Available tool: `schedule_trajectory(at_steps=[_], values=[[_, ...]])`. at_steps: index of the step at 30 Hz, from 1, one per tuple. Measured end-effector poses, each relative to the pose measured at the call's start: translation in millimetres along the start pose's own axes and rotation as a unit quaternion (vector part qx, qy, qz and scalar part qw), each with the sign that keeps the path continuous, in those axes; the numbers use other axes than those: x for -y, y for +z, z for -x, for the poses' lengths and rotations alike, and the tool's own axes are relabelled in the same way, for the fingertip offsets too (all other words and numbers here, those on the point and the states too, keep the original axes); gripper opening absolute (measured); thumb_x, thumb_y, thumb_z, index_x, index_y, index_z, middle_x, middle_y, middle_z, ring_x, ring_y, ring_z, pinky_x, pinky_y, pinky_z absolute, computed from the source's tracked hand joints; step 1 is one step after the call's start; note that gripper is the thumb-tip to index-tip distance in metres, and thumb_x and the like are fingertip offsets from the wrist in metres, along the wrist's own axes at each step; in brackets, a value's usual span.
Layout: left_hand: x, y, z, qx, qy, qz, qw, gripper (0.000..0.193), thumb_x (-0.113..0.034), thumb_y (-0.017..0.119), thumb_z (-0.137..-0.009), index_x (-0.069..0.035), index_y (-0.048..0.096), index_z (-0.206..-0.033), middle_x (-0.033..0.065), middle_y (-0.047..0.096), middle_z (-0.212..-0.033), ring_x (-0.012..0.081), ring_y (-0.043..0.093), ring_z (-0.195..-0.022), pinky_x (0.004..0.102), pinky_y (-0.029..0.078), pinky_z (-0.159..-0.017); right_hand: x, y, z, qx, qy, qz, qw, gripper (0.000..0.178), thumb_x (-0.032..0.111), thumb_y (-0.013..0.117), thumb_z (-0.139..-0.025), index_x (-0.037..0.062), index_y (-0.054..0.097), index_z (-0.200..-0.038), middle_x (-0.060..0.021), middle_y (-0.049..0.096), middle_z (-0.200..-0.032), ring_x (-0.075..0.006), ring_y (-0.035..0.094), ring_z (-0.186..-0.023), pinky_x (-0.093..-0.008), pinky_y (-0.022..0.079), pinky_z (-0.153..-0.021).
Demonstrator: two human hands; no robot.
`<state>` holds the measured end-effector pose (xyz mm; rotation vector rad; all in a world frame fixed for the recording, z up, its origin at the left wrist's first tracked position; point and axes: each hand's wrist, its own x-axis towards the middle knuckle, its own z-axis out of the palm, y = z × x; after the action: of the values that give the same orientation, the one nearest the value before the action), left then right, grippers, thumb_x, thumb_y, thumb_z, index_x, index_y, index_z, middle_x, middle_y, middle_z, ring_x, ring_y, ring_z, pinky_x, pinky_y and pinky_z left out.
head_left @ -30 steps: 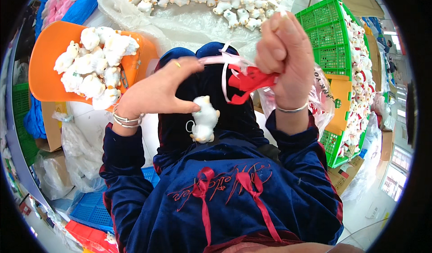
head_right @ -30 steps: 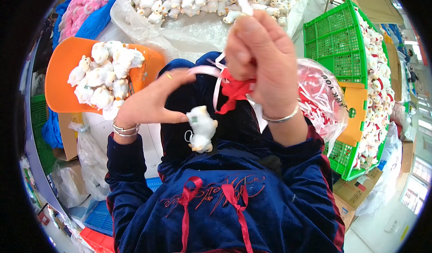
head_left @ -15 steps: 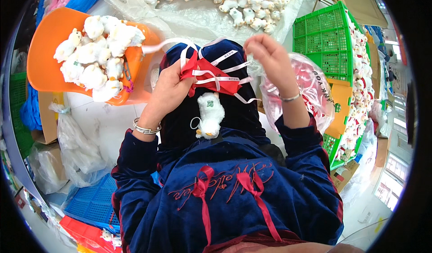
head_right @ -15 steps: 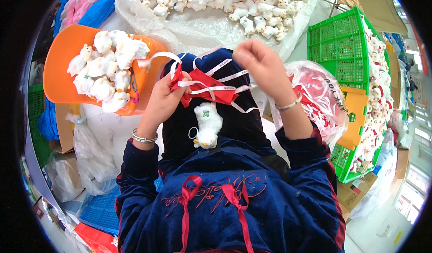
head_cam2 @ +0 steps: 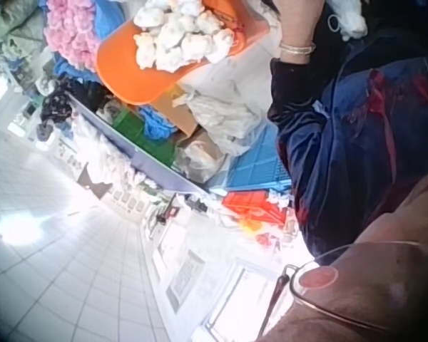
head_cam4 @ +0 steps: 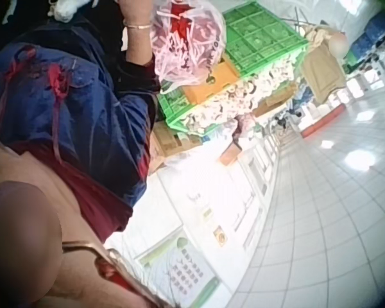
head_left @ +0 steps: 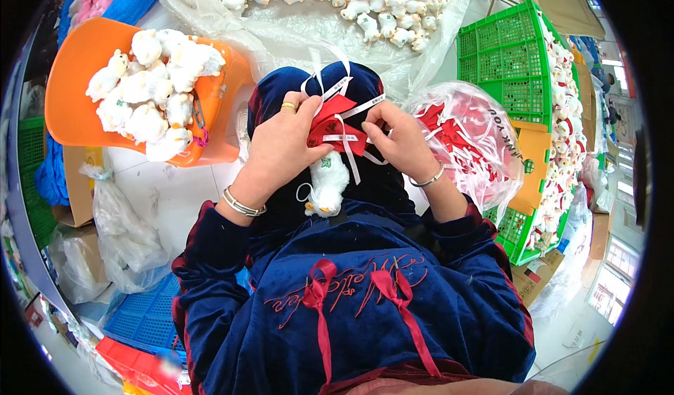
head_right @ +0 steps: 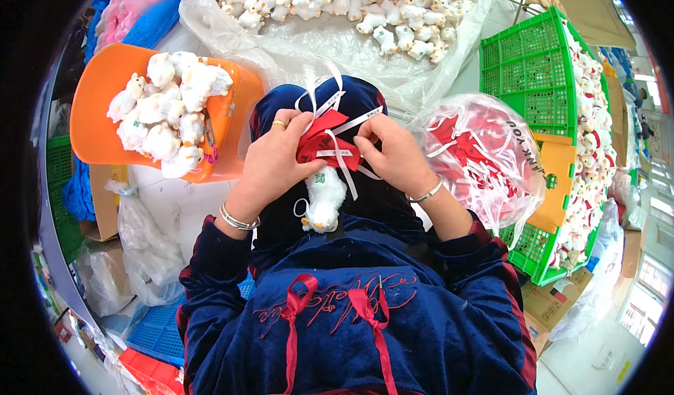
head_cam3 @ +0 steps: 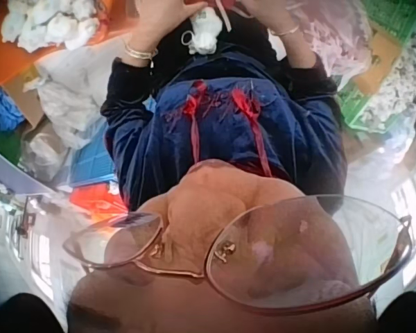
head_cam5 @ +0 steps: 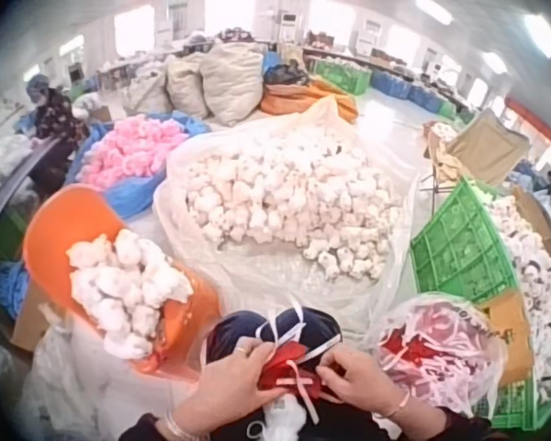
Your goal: The person sits on the floor and ties red ribbons around the necks of small white stuffed toys. They pick up each toy, wrap the ribbon, and tie a bow by hand.
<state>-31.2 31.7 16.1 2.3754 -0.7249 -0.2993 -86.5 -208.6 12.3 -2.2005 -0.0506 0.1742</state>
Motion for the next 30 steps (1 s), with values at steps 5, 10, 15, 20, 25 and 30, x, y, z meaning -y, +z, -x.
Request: schedule_trajectory(at_steps=[5,10,15,20,25,30], values=[[-2,9,-4,-0.003,0.002,-0.039,0.999,0.057,-0.016,0.078,-0.08,-0.007,0.056,-0.131,0.0112,0.057,-0.12,0.0305,0.069,-0.095,0.0396,0.058,-0.075,1,8,-4,-0.015,-0.146,0.148,0.978,0.016,0.013,0.076,-0.085,0.0032,0.064,-0.09,-0.0125,0.058,-0.091,-0.0308,0.061,-0.086,-0.0388,0.05,-0.078],[7,11,2,0.001,0.044,-0.045,0.998,0.038,-0.013,0.075,-0.083,-0.01,0.064,-0.119,0.007,0.06,-0.115,0.0306,0.068,-0.092,0.0419,0.056,-0.075,-18,-34,-6,-0.105,0.04,-0.155,0.981,0.009,0.013,0.065,-0.099,0.0036,0.066,-0.097,0.0026,0.061,-0.089,-0.0067,0.056,-0.083,-0.0231,0.047,-0.074],[11,14,10,0.069,0.121,-0.087,0.986,0.029,-0.01,0.072,-0.081,-0.01,0.068,-0.11,0.0039,0.062,-0.107,0.0262,0.065,-0.097,0.0404,0.055,-0.079,-14,-85,-6,-0.294,-0.016,-0.389,0.873,0.01,0.009,0.062,-0.102,0.0012,0.063,-0.107,-0.0036,0.069,-0.09,-0.0099,0.064,-0.08,-0.0242,0.051,-0.07],[2,-52,6,0.016,0.115,0.026,0.993,0.046,-0.016,0.075,-0.085,-0.001,0.064,-0.127,0.0169,0.057,-0.137,0.0346,0.051,-0.131,0.0396,0.044,-0.108,37,-63,-1,-0.217,-0.04,-0.337,0.915,0.019,0.003,0.064,-0.099,0.0011,0.058,-0.117,-0.0069,0.071,-0.096,-0.0115,0.066,-0.079,-0.0245,0.053,-0.074],[-13,-58,1,0.1,-0.058,0.464,0.878,0.031,-0.019,0.064,-0.101,0.004,0.066,-0.122,0.0082,0.07,-0.117,0.0168,0.064,-0.11,0.0324,0.049,-0.099,80,-19,-8,-0.058,-0.155,-0.158,0.973,0.009,0.003,0.071,-0.094,0.0008,0.066,-0.101,-0.0042,0.069,-0.091,-0.0102,0.066,-0.081,-0.0247,0.053,-0.074],[-12,-27,6,0.025,-0.12,0.584,0.802,0.027,-0.021,0.063,-0.103,-0.002,0.068,-0.122,0.0004,0.07,-0.101,0.0033,0.06,-0.088,0.02,0.049,-0.074,85,2,-17,0.008,-0.198,-0.073,0.977,0.009,0.002,0.072,-0.087,0.0036,0.066,-0.093,-0.0083,0.066,-0.088,-0.0221,0.066,-0.079,-0.0328,0.053,-0.072]])
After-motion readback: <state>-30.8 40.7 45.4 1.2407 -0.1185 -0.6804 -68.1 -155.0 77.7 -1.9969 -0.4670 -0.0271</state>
